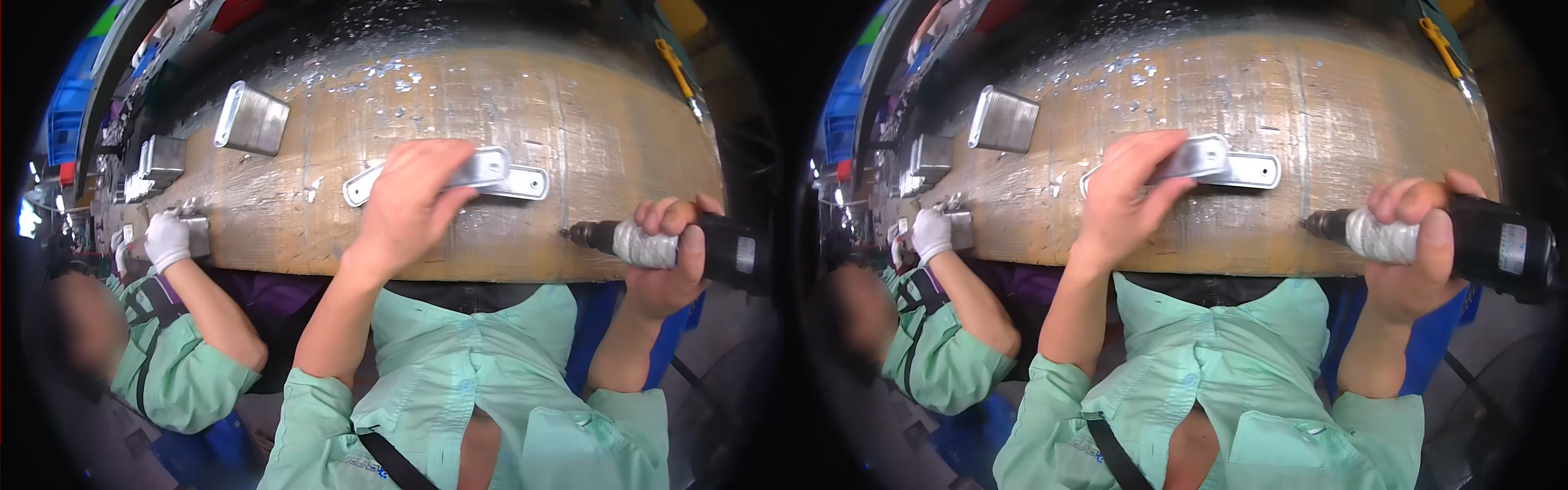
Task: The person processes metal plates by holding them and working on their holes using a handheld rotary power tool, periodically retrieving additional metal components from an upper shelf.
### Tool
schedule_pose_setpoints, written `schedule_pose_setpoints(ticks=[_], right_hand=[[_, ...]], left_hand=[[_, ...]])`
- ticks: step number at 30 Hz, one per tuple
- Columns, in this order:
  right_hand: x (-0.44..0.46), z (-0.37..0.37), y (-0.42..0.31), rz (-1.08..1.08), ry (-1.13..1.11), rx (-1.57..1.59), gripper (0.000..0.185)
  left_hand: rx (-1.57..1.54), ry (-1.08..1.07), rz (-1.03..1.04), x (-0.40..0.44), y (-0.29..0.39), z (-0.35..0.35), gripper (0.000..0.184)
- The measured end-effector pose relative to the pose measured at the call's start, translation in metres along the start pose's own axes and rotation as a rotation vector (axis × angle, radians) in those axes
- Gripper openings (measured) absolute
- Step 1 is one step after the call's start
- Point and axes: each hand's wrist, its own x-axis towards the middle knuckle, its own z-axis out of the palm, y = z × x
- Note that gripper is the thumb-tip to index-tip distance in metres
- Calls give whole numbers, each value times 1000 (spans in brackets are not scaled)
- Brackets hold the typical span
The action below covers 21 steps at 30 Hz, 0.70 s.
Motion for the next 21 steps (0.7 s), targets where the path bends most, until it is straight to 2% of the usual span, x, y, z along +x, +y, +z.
schedule_pose_setpoints(ticks=[2,6,9,12,21], right_hand=[[2,0,1,0,-13,-10,41],[7,2,2,28,-24,-22,39],[14,9,0,45,-85,79,40],[27,22,-9,31,-267,197,41],[41,61,-2,-12,-290,46,45]], left_hand=[[184,37,24,-17,-21,-24,34],[265,68,-121,-53,-51,-39,23],[208,68,-163,-58,-55,-36,22],[145,83,-156,-55,-57,-29,21],[102,135,-161,-60,-61,-18,20]])
